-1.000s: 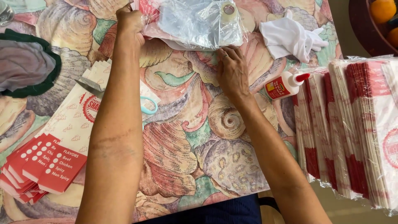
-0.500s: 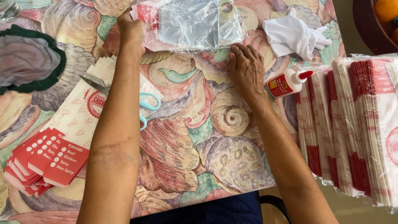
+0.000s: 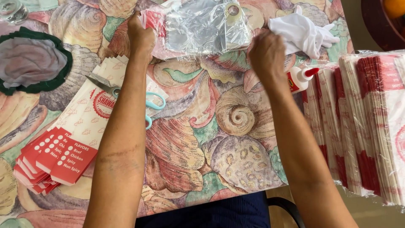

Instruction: Sorting and stacking printed paper food wrappers on a table to organize them for packaging.

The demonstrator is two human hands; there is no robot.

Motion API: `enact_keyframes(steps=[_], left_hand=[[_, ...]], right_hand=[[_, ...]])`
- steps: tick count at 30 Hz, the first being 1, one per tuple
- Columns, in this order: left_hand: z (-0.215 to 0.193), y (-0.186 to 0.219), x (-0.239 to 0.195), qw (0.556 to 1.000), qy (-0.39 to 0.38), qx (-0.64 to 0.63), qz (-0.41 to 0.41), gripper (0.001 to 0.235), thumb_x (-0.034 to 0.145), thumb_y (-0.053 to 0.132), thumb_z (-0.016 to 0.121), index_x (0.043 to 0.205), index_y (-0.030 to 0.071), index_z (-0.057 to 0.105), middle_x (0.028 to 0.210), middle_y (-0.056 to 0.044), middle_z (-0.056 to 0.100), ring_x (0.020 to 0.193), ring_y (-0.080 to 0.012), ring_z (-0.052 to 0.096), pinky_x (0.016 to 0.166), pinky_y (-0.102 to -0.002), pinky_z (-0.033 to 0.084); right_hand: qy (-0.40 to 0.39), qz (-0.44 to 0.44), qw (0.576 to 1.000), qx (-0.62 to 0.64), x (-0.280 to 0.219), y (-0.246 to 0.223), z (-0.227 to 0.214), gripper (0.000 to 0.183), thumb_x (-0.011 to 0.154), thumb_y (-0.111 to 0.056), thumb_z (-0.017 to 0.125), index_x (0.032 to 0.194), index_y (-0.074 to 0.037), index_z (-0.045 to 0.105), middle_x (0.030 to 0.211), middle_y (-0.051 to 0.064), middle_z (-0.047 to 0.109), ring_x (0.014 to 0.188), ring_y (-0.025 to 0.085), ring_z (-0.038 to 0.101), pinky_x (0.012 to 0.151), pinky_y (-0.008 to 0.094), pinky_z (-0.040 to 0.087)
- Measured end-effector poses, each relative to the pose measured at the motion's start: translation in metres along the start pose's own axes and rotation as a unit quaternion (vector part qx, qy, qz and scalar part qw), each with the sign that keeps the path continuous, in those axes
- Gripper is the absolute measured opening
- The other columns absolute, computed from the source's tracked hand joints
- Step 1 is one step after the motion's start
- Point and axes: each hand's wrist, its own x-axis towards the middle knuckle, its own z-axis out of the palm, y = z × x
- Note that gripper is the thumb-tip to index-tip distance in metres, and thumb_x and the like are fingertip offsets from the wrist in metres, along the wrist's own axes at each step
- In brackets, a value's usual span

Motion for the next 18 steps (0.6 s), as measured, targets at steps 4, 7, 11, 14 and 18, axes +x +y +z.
enact_keyframes(steps=[4,7,11,14,18], left_hand=[[0.0,0.023,-0.011,0.999,0.005,0.019,-0.032,0.068,0.085,-0.025,0.038,0.148,0.001,0.04,0.137,-0.016,0.049,0.115,-0.024,0.055,0.083,-0.021,0.065],[0.004,0.022,-0.011,0.997,0.024,0.073,-0.011,0.055,0.085,-0.02,0.048,0.136,0.002,0.054,0.108,-0.008,0.07,0.082,-0.0119,0.071,0.061,-0.021,0.064],[0.006,0.013,-0.009,0.995,0.018,0.089,-0.03,0.066,0.091,-0.021,0.045,0.152,0.002,0.04,0.107,-0.008,0.067,0.059,-0.0041,0.054,0.039,-0.019,0.045],[0.004,0.015,-0.015,0.997,0.017,0.076,-0.011,0.069,0.083,-0.025,0.044,0.148,-0.001,0.042,0.154,-0.025,0.045,0.131,-0.0396,0.06,0.082,-0.026,0.074],[0.009,0.009,-0.007,0.998,0.02,0.059,0.015,0.058,0.085,-0.023,0.047,0.138,0.0,0.054,0.118,-0.015,0.072,0.081,-0.0159,0.077,0.053,-0.022,0.067]], right_hand=[[-0.076,0.267,0.96,0.048,0.044,-0.012,-0.034,0.092,0.083,0.027,0.04,0.165,-0.007,0.017,0.16,0.03,-0.006,0.145,0.062,0.002,0.114,0.078,0.02],[-0.144,0.352,0.923,0.067,0.053,-0.009,-0.032,0.089,0.094,0.02,0.031,0.168,-0.013,-0.005,0.161,0.029,-0.024,0.146,0.063,-0.014,0.114,0.082,0.015],[-0.127,0.254,0.927,-0.244,0.084,0.067,0.046,0.02,0.1,-0.009,0.056,0.12,-0.012,0.058,0.101,0.014,0.06,0.087,0.028,0.057,0.077,0.044,0.053],[0.042,0.205,0.967,-0.145,0.103,0.099,0.054,0.019,0.092,0.011,0.065,0.08,-0.003,0.065,0.071,0.009,0.06,0.059,0.014,0.046,0.043,0.026,0.042],[0.17,0.15,0.946,0.234,0.093,0.002,-0.025,0.037,0.104,-0.043,0.021,0.076,-0.018,0.023,0.07,-0.006,0.02,0.068,0.011,0.02,0.061,0.035,0.023]])
